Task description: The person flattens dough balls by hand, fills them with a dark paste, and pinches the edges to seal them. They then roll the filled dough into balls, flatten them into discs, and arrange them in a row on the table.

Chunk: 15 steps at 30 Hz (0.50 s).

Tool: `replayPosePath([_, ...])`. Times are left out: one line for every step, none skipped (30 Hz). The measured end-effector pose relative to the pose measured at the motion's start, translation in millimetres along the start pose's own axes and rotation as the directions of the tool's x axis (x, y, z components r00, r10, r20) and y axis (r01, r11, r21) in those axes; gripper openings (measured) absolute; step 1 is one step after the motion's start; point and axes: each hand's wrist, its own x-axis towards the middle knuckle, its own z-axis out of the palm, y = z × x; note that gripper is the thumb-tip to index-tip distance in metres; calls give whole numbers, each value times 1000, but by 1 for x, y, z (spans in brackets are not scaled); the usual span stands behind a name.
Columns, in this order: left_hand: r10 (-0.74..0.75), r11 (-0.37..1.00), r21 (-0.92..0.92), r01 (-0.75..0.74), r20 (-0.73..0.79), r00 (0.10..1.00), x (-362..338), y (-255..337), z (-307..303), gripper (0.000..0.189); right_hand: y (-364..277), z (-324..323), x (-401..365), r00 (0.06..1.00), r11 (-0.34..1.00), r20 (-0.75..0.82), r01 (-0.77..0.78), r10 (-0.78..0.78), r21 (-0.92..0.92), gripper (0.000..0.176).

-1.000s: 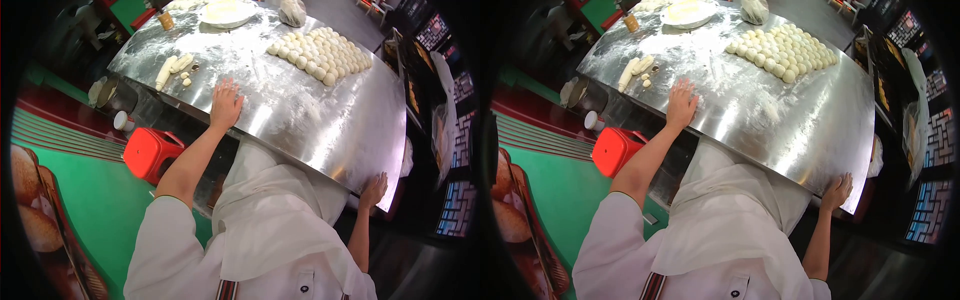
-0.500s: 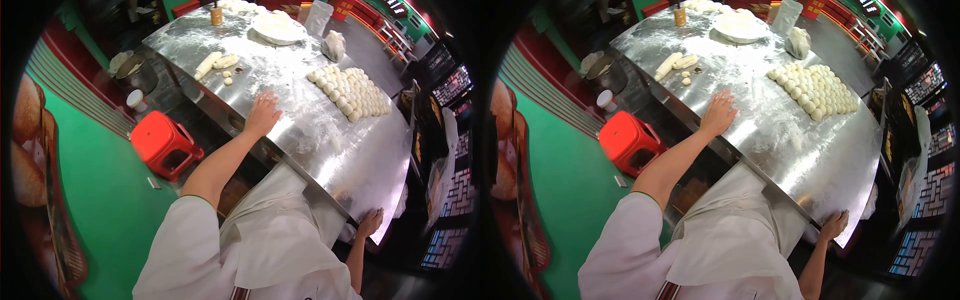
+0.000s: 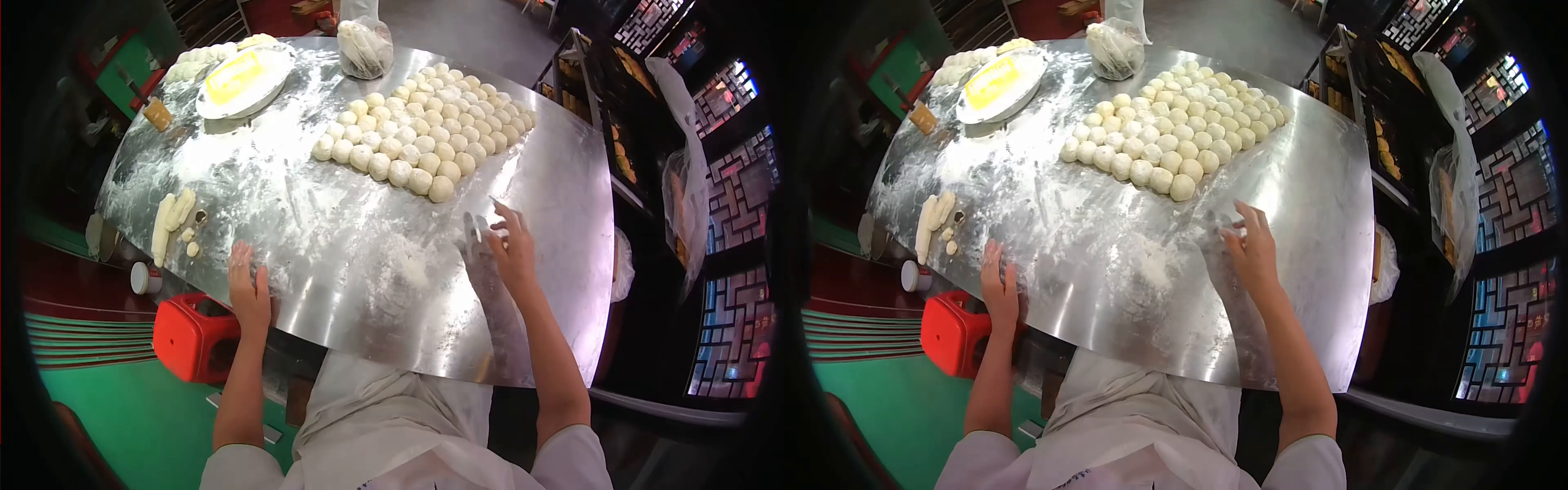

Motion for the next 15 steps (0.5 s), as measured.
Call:
replayPosePath([-1, 1000, 9, 1, 28, 1000, -1, 4, -1, 40, -2, 12, 22, 999, 999, 30, 18, -17, -31, 54])
replayPosePath([-11, 1000, 12, 11, 33, 999, -1, 8, -3, 41, -5, 24, 39, 998, 997, 55, 41, -37, -61, 56])
replayPosePath([-17, 1000, 10, 17, 28, 999, 1, 10, -3, 41, -11, 36, 51, 995, 995, 81, 58, -51, -87, 57])
replayPosePath([-9, 1000, 7, 9, 33, 999, 2, 10, -2, 41, -18, 45, 61, 992, 990, 102, 81, -69, -115, 58])
replayPosePath([3, 1000, -1, -3, 12, 1000, 1, 9, -1, 41, -25, 54, 67, 994, 990, 93, 75, -64, -119, 58])
replayPosePath([13, 1000, -9, -13, -7, 1000, 1, 7, -1, 42, -31, 65, 69, 993, 964, 59, 117, -105, -237, 56])
replayPosePath([18, 1000, -13, -18, 0, 1000, 3, 6, 0, 42, -34, 74, 69, 988, 923, 36, 152, -149, -353, 54])
replayPosePath([14, 1000, -12, -14, -10, 1000, 2, 6, 0, 42, -31, 82, 67, 990, 924, 39, 141, -136, -354, 54])
replayPosePath([8, 1000, -9, -8, -20, 1000, -1, 6, -2, 42, -27, 92, 66, 984, 911, -14, 157, -176, -380, 53])
replayPosePath([8, 1000, -11, -8, -17, 1000, -2, 9, -3, 42, -23, 99, 68, 972, 895, -71, 178, -225, -409, 51])
replayPosePath([9, 998, -66, -13, -54, 998, -2, 17, 0, 42, -19, 99, 70, 974, 926, -72, 181, -216, -331, 48])
replayPosePath([6, 992, -122, -17, -91, 996, -4, 29, 4, 43, -17, 94, 72, 973, 923, -71, 184, -219, -337, 48])
replayPosePath([116, 970, -217, -111, 11, 993, -7, 60, 5, 43, -17, 88, 70, 990, 976, -70, 111, -125, -185, 47])
replayPosePath([230, 929, -316, -191, 91, 969, -9, 102, 5, 44, -17, 82, 70, 998, 999, -51, 39, -40, -30, 46])
replayPosePath([385, 815, -523, -251, 164, 908, -15, 138, 9, 42, -27, 70, 67, 998, 999, -49, 30, -32, -30, 44])
